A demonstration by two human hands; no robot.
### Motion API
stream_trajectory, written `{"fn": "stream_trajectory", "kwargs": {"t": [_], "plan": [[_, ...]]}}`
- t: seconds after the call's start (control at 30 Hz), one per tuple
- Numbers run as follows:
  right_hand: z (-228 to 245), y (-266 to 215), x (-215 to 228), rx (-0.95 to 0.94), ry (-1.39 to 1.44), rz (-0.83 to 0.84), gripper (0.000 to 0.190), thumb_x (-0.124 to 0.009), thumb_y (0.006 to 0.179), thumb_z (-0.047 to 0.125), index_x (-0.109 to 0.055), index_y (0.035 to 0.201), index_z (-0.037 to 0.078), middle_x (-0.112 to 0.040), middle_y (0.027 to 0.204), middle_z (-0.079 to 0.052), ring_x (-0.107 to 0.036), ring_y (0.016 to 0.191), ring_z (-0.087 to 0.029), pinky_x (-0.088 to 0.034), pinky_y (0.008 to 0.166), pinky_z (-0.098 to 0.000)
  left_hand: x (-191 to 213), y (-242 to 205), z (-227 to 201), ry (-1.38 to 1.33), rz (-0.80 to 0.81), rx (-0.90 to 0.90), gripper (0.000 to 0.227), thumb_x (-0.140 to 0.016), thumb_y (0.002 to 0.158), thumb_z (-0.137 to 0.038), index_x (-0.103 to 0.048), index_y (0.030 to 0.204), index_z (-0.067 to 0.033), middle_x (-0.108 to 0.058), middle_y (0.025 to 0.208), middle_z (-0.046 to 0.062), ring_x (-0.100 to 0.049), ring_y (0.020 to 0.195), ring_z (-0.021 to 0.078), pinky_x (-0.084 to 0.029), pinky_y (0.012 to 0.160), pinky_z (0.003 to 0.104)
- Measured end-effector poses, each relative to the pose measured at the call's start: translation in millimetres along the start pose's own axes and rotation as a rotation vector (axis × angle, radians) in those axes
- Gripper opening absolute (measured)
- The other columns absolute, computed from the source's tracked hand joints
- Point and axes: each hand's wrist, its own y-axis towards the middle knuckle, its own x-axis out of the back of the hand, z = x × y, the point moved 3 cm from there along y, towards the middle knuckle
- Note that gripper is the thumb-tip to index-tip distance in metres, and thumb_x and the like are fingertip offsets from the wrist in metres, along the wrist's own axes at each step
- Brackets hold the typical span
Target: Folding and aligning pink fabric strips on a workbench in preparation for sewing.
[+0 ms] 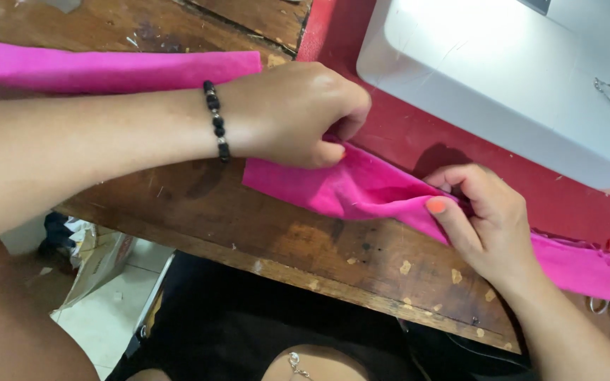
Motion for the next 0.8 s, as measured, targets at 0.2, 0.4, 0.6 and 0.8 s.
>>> {"fn": "stream_trajectory", "kwargs": {"t": [0.2,0.4,0.6,0.8], "plan": [[16.9,16.1,11.1,-0.13,0.045,0.038,0.019,-0.064,0.102,0.023,-0.068,0.091,0.008,-0.074,0.089,-0.003,-0.067,0.078,-0.014,-0.05,0.068,-0.0278,1.5,-8.1,4.9,0.019,-0.046,-0.054,0.019,-0.072,0.084,-0.013,-0.054,0.079,-0.0175,-0.062,0.073,-0.002,-0.059,0.067,0.0197,-0.044,0.056,0.038],[22.4,22.7,12.7,-0.227,0.077,0.146,0.007,-0.075,0.093,0.016,-0.072,0.096,0.01,-0.074,0.091,-0.002,-0.062,0.065,-0.01,-0.049,0.056,-0.0231,10.5,-7.0,1.1,0.242,-0.012,0.016,0.037,-0.087,0.085,-0.032,-0.054,0.087,-0.0164,-0.065,0.072,0.001,-0.062,0.068,0.0245,-0.045,0.053,0.043],[19.9,16.0,7.1,-0.264,0.137,0.096,0.008,-0.077,0.092,0.01,-0.072,0.097,0.01,-0.071,0.092,-0.001,-0.058,0.073,-0.011,-0.045,0.065,-0.0247,-26.6,29.7,-42.0,0.136,-0.064,-0.171,0.035,-0.072,0.102,-0.039,-0.063,0.086,-0.0094,-0.066,0.085,0.008,-0.065,0.077,0.0256,-0.055,0.07,0.042],[17.7,9.8,6.9,-0.268,0.194,-0.005,0.01,-0.075,0.094,0.003,-0.07,0.098,0.01,-0.075,0.099,0.003,-0.05,0.069,-0.005,-0.041,0.064,-0.0207,-42.1,50.0,-50.5,0.004,0.086,-0.146,0.038,-0.059,0.096,-0.011,-0.051,0.061,-0.0202,-0.047,0.055,-0.006,-0.043,0.054,0.0152,-0.039,0.052,0.034]]}}
